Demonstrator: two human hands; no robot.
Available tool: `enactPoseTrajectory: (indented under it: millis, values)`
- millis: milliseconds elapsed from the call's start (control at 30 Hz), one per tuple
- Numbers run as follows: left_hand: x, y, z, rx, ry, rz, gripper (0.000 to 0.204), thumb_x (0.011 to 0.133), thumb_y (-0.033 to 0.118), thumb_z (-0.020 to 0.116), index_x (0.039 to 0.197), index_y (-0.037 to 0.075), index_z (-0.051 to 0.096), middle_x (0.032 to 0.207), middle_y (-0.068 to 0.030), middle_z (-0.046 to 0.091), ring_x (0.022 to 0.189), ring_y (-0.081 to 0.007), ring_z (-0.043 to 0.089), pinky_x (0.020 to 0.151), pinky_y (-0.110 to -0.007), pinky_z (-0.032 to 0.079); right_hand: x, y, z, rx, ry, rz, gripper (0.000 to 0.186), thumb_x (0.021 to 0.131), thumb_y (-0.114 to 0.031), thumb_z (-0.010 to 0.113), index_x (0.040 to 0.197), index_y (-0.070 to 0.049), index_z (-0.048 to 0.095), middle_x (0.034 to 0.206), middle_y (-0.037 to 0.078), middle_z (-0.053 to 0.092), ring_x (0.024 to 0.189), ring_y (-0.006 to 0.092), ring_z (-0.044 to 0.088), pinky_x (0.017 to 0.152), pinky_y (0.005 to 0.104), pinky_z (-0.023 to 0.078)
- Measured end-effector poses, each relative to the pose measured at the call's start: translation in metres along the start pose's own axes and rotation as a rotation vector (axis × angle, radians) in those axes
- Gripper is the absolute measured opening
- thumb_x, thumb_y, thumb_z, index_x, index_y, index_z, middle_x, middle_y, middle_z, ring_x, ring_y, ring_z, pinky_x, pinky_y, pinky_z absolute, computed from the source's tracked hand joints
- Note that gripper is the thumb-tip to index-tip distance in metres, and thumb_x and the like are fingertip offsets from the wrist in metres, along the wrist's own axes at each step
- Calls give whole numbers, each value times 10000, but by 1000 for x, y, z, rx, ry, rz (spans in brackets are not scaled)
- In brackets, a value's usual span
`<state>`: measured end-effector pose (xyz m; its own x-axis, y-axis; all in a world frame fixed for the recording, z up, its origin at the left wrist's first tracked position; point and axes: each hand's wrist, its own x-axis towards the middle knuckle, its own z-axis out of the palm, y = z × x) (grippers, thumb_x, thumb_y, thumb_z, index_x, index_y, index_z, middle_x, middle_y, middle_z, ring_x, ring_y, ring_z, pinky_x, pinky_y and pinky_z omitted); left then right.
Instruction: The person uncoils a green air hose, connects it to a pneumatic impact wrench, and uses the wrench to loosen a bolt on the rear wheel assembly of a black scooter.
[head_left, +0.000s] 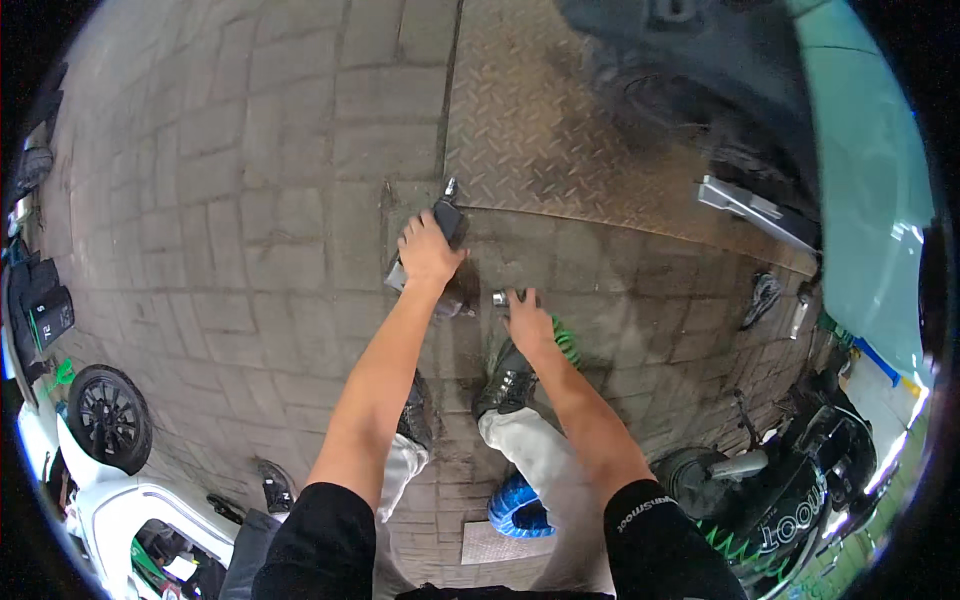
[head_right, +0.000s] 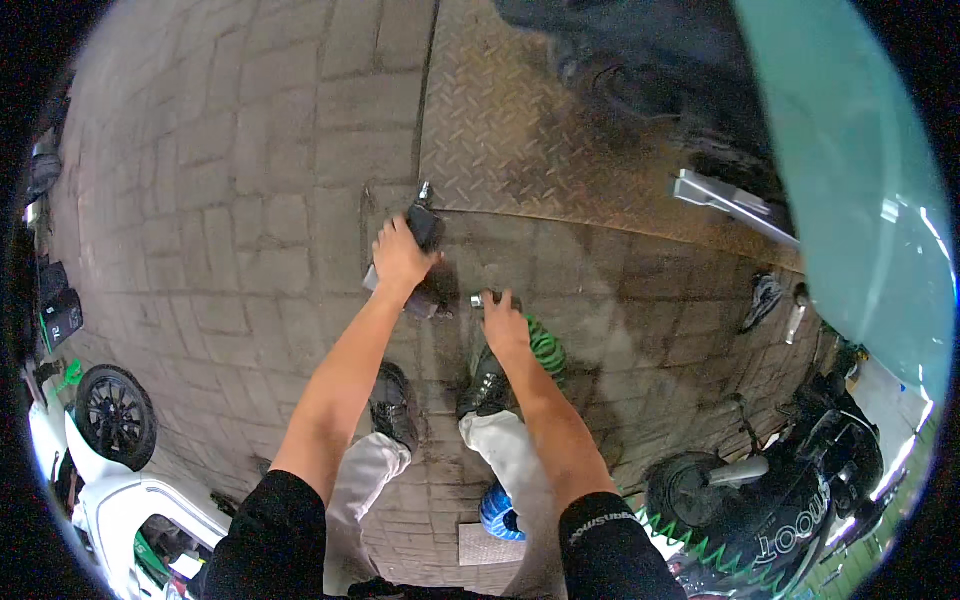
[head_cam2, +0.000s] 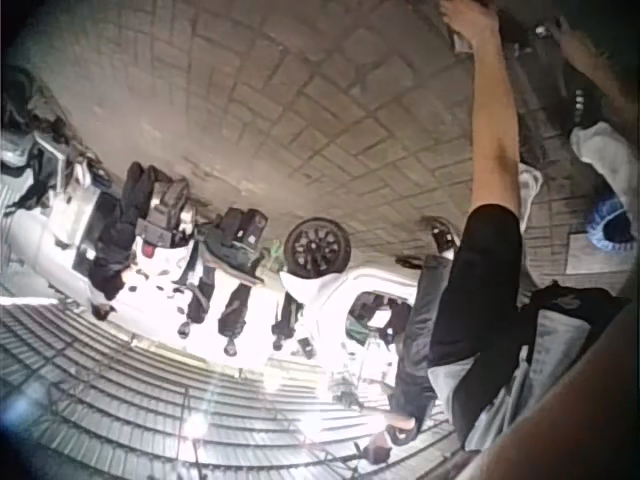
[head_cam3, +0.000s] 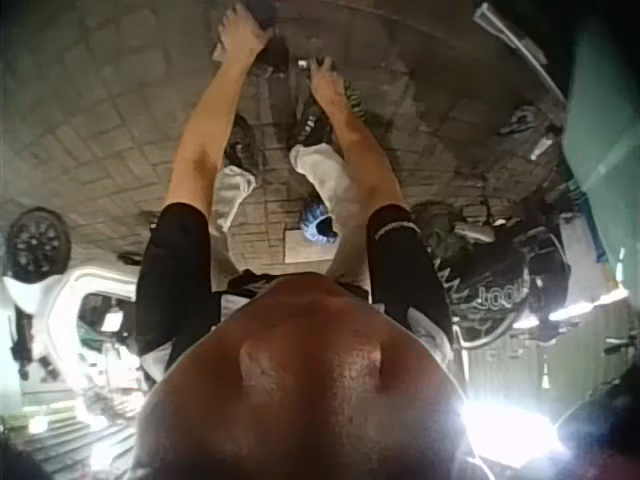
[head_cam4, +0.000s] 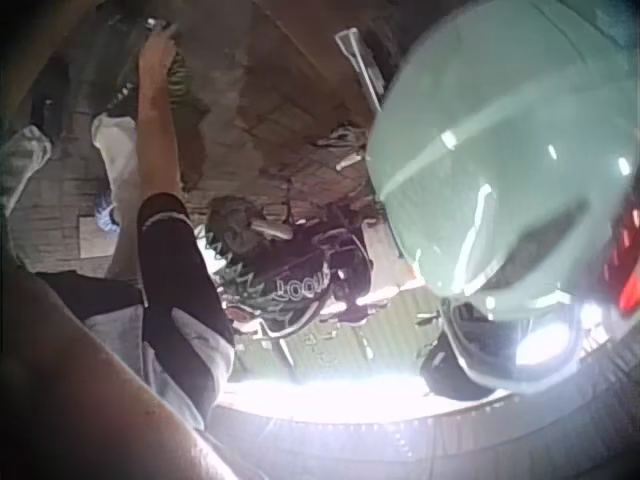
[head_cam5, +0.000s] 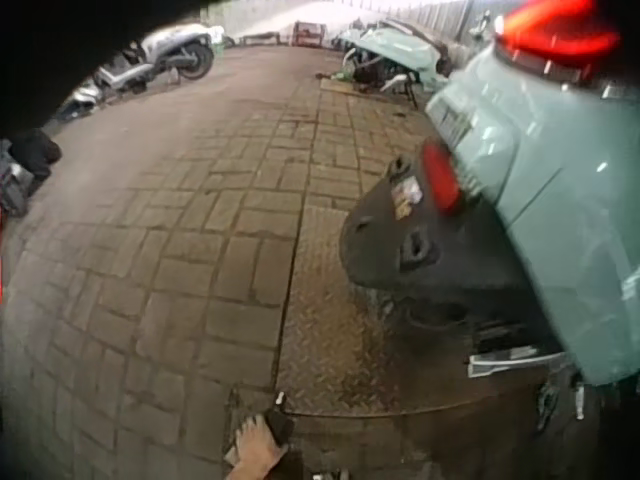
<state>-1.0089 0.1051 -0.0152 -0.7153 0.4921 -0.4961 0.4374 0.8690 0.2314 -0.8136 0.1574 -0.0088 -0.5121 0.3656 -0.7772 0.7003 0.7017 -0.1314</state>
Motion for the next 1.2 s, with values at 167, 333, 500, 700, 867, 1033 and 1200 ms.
enactPoseTrajectory:
  millis: [167, 333, 500, 700, 867, 1033, 1200]
  values:
    - [20, -15, 0, -27, -140, -86, 701, 579, 345, 772, 1096, 27, 421, 1002, -159, 558, 963, -294, 553, 854, -391, 404, 18, 9, 10, -65, 64, 18, 485, 781, -269, 591, 1190, -76, 416, 1137, 204, 439, 756, 340, 613, 630, 397, 517]
    - [-65, -34, -33, -98, -14, -14, 625, 516, 309, 765, 1036, 45, 541, 1040, -116, 548, 1015, -264, 503, 880, -397, 363, -76, 21, -10, 97, 167, 66, 398, 785, -339, 568, 1059, -57, 506, 1075, 162, 497, 730, 341, 610, 615, 408, 509]
    - [-177, -48, -107, 24, 78, 99, 620, 509, 309, 769, 1047, 96, 548, 1041, -112, 539, 1030, -256, 487, 898, -410, 332, -263, 22, -50, 497, 366, 146, 407, 774, -336, 569, 1044, -39, 503, 832, 197, 593, 739, 359, 594, 646, 431, 487]
    - [-305, -36, -252, 78, -31, 119, 727, 493, 300, 788, 1115, 48, 510, 1147, -137, 524, 1103, -272, 481, 967, -480, 293, -564, -19, -122, 998, 1152, 496, 427, 768, -219, 513, 1148, -45, 426, 803, 218, 589, 746, 420, 554, 695, 454, 435]
    - [-392, -55, -337, 133, 163, 262, 634, 512, 254, 771, 1070, 78, 526, 1041, -85, 554, 981, -269, 536, 875, -461, 359, -744, -69, -116, 1365, 1844, 629, 376, 819, -298, 451, 1061, -11, 429, 769, 8, 476, 669, 89, 434, 582, 229, 375]
    - [-455, -80, -363, 338, 34, 354, 686, 520, 233, 776, 1137, 127, 496, 1100, -83, 531, 1017, -254, 529, 902, -457, 339, -868, -111, 0, 1676, 2296, 944, 215, 881, -289, 393, 957, -92, 435, 627, -16, 441, 478, 65, 405, 401, 202, 326]
    - [-509, -69, -327, 559, -125, 634, 706, 473, 250, 750, 1126, 132, 509, 1054, -73, 554, 1020, -251, 529, 882, -481, 380, -947, -160, 176, 2055, 2744, 1170, 297, 887, -399, 348, 794, -119, 383, 558, 14, 438, 373, 109, 388, 308, 235, 282]
